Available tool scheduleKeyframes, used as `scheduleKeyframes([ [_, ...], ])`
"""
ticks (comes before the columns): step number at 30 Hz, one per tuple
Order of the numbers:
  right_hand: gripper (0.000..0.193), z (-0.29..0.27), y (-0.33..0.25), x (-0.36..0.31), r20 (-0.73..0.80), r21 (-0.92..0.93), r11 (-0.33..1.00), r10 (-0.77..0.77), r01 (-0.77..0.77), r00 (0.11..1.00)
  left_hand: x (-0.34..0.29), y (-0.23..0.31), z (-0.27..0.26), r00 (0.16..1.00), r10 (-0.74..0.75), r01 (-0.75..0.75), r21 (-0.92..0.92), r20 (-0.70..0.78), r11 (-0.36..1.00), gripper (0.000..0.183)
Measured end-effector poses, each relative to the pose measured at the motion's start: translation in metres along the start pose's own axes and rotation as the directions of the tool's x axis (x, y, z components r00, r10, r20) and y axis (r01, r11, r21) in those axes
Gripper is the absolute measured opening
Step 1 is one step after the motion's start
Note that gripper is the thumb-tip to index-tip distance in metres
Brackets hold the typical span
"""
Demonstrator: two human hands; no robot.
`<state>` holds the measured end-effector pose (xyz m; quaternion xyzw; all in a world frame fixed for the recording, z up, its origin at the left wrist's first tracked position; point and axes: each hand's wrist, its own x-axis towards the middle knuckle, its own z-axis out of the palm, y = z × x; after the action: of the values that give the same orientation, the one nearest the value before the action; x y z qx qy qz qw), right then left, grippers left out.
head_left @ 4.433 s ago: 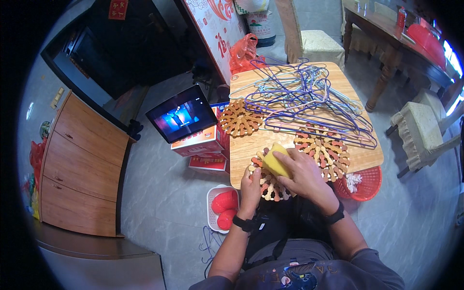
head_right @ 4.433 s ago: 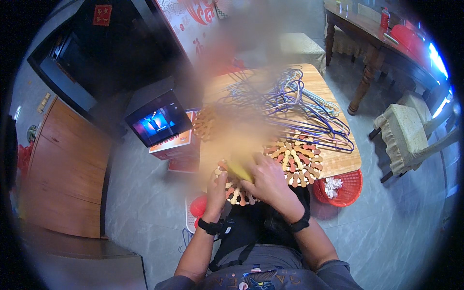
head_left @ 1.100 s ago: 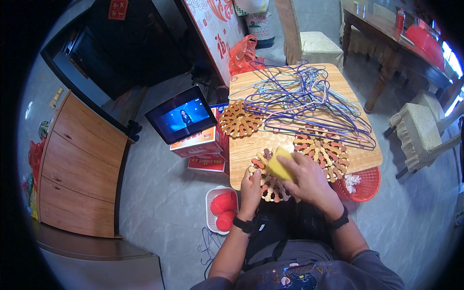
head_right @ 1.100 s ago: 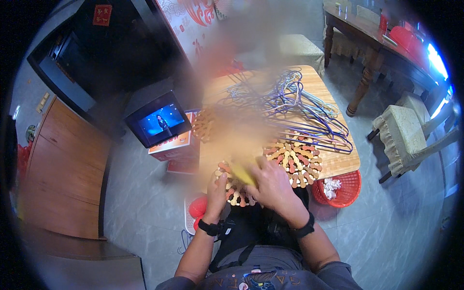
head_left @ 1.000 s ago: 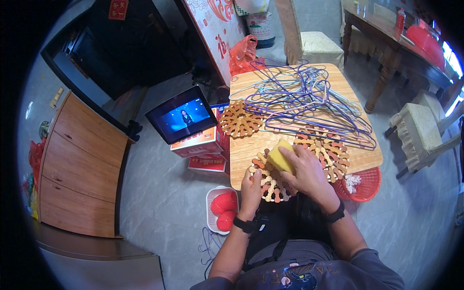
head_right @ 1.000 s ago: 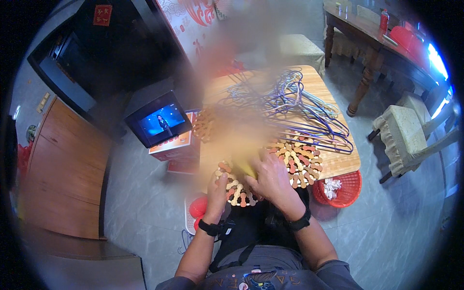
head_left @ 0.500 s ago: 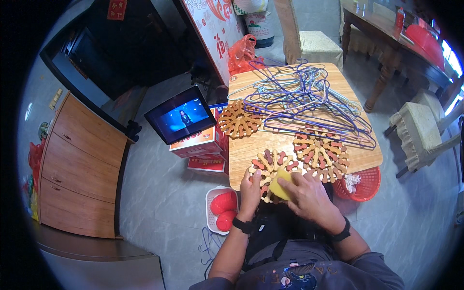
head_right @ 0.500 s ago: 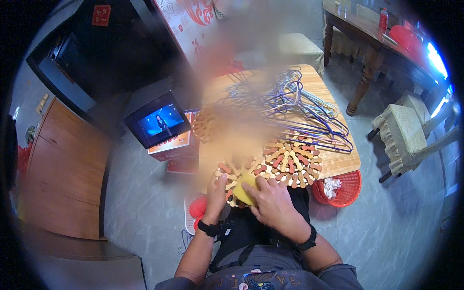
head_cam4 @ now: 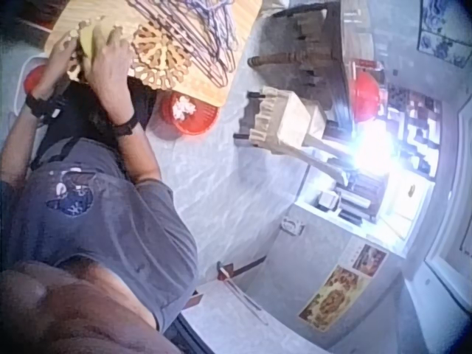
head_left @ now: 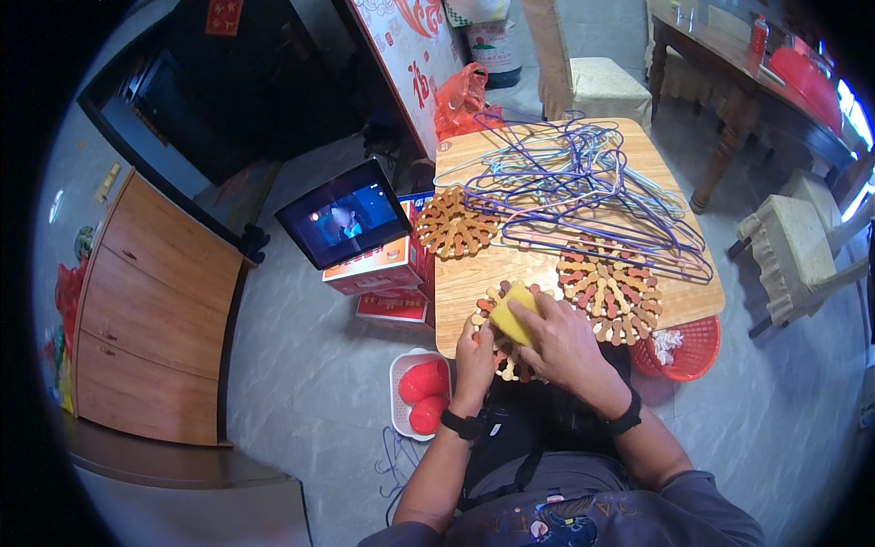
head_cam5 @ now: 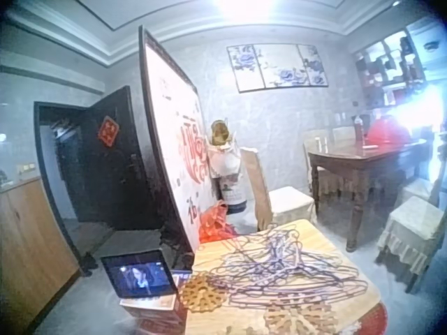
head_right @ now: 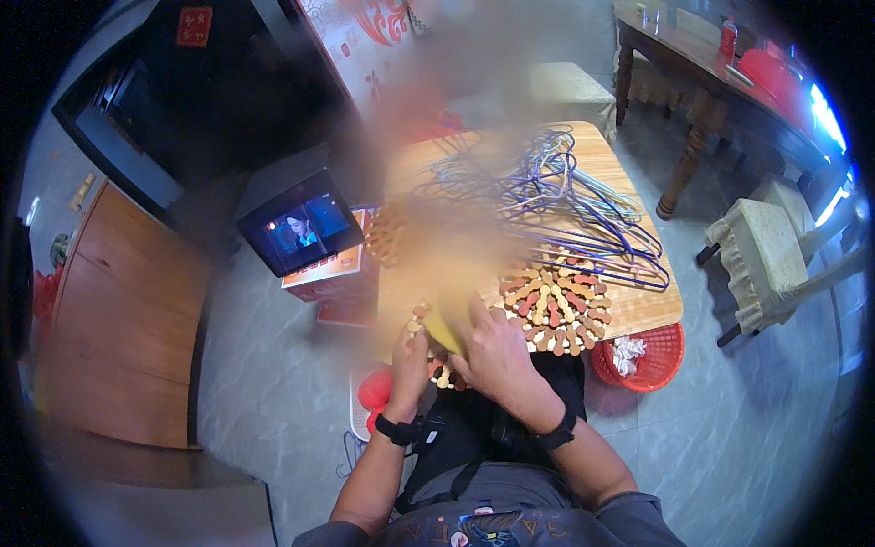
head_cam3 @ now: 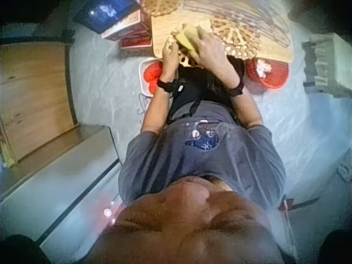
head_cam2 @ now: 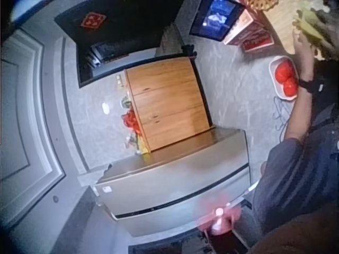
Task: The person wipes a circular wooden trivet with a yellow sponge, turning it over to clean both sides, and then picks up a second wooden trivet to continue the action.
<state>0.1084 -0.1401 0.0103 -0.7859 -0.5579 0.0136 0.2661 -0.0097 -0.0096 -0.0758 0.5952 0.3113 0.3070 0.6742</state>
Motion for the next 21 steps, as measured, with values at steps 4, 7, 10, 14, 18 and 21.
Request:
scheduleKeyframes([
  [4,0.063,-0.009,-0.003,-0.019,0.07,-0.02,1.0,-0.022,0.023,0.997,0.003,-0.021,-0.009,0.999,0.05,-0.05,0.084,-0.007,0.995,0.029],
  [7,0.064,-0.022,-0.008,-0.034,0.139,-0.008,1.0,-0.011,0.012,0.99,-0.001,-0.007,-0.004,1.0,-0.022,0.023,0.089,-0.005,0.996,0.031],
  [10,0.062,-0.025,-0.006,-0.044,0.139,-0.003,0.998,-0.059,0.059,0.989,-0.003,0.0,-0.001,1.0,0.022,-0.021,0.134,-0.006,0.991,0.032],
  [14,0.061,-0.032,0.005,-0.039,0.145,0.044,0.996,-0.083,0.078,0.986,-0.001,-0.001,-0.003,0.997,0.075,-0.076,0.097,0.012,0.992,0.031],
  [18,0.062,-0.03,0.015,-0.01,0.073,0.069,0.997,0.028,-0.033,0.997,0.001,-0.004,-0.005,0.998,0.061,-0.064,0.107,0.027,0.992,0.031],
  [21,0.062,-0.019,0.02,0.009,-0.048,0.049,0.999,0.019,-0.016,0.999,-0.004,0.009,0.001,0.999,-0.035,0.035,-0.009,0.023,0.999,0.031],
])
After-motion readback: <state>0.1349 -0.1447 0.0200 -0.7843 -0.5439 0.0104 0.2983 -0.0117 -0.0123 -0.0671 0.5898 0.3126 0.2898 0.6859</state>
